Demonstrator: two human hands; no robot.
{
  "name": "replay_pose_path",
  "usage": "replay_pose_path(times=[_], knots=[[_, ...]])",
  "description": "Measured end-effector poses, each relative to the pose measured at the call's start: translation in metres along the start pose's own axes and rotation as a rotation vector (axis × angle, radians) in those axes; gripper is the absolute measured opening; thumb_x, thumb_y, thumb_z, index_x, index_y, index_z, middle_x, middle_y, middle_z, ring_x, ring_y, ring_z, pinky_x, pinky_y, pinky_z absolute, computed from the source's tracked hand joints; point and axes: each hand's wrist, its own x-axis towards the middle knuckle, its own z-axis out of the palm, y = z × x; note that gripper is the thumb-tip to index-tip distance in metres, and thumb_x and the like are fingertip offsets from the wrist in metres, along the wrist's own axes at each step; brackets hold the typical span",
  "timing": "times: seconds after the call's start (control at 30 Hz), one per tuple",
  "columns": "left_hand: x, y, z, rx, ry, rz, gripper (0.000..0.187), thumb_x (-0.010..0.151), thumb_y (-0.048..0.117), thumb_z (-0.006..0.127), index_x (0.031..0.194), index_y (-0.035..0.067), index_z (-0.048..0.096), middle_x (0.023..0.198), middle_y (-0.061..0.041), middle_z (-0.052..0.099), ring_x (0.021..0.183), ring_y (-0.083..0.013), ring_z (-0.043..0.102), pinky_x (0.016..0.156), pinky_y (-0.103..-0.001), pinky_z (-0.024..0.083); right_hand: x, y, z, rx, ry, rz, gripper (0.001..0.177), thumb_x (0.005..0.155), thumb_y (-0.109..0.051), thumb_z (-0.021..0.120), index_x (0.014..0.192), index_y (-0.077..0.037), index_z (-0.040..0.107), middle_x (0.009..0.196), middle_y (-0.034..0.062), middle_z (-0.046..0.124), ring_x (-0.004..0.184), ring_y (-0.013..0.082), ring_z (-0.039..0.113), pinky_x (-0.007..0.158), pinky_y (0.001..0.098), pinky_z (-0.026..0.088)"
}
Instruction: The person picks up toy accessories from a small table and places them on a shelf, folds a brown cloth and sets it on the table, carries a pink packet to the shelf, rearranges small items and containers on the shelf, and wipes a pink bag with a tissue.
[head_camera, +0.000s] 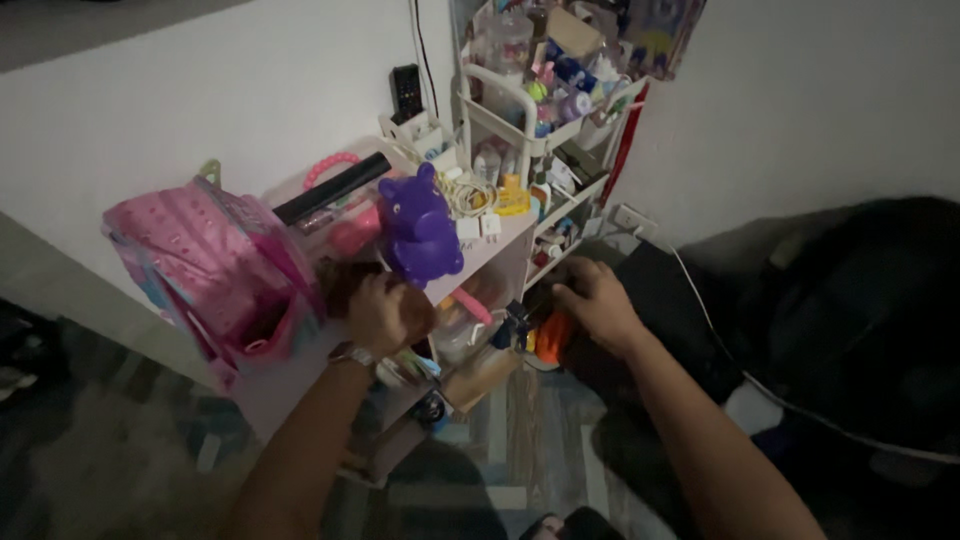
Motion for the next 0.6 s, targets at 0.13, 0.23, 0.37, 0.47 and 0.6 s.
replay_pose_path(times=[0.13,0.23,0.37,0.47,0.6], knots=[[0.011,-0.025,0.017,0.013,-0.120,-0.173,0.070,0.074,0.034,0.073,0.137,0.009,0.054,0.142,-0.013,0.055,0.122,-0.0381,0.049,0.093,-0.053,0.044,0.021,0.015,0.015,0.068,-0.067,0.031,0.045,0.088,-0.026,0.074,0.125,-0.003,0.065,0.109,0.0187,0.070,0.101,0.0320,0.068,0.090,0.0402,0.055],[0.014,-0.041,0.037,0.153,-0.126,-0.138,0.059,0.085,0.012,0.059,0.143,0.011,0.051,0.136,-0.012,0.060,0.118,-0.0367,0.052,0.094,-0.052,0.043,0.031,0.027,0.031,0.070,-0.069,0.010,0.050,0.088,-0.024,0.077,0.129,0.001,0.063,0.109,0.0199,0.067,0.101,0.0309,0.066,0.090,0.0405,0.053],[0.019,-0.050,0.050,0.221,-0.119,-0.146,0.052,0.088,0.014,0.058,0.139,0.013,0.058,0.115,-0.012,0.067,0.109,-0.0356,0.054,0.091,-0.051,0.042,0.030,0.030,0.053,0.272,-0.173,0.177,0.048,0.088,-0.022,0.075,0.128,0.000,0.063,0.107,0.0138,0.069,0.098,0.0231,0.069,0.087,0.0357,0.056],[0.019,-0.040,0.045,0.202,-0.111,-0.111,0.024,0.087,0.020,0.062,0.109,0.015,0.071,0.098,-0.010,0.071,0.104,-0.0348,0.057,0.086,-0.052,0.045,0.021,0.025,0.060,0.366,-0.223,0.339,0.049,0.088,-0.021,0.073,0.131,-0.003,0.060,0.109,0.0117,0.071,0.094,0.0232,0.071,0.081,0.0368,0.058],[0.024,-0.030,0.006,0.251,-0.107,0.027,0.013,0.079,0.022,0.069,0.074,0.011,0.073,0.081,-0.009,0.071,0.093,-0.0338,0.061,0.080,-0.055,0.048,0.016,0.008,0.057,0.358,-0.205,0.218,0.049,0.090,-0.021,0.072,0.133,-0.003,0.059,0.115,0.0119,0.072,0.102,0.0197,0.071,0.089,0.0323,0.056]])
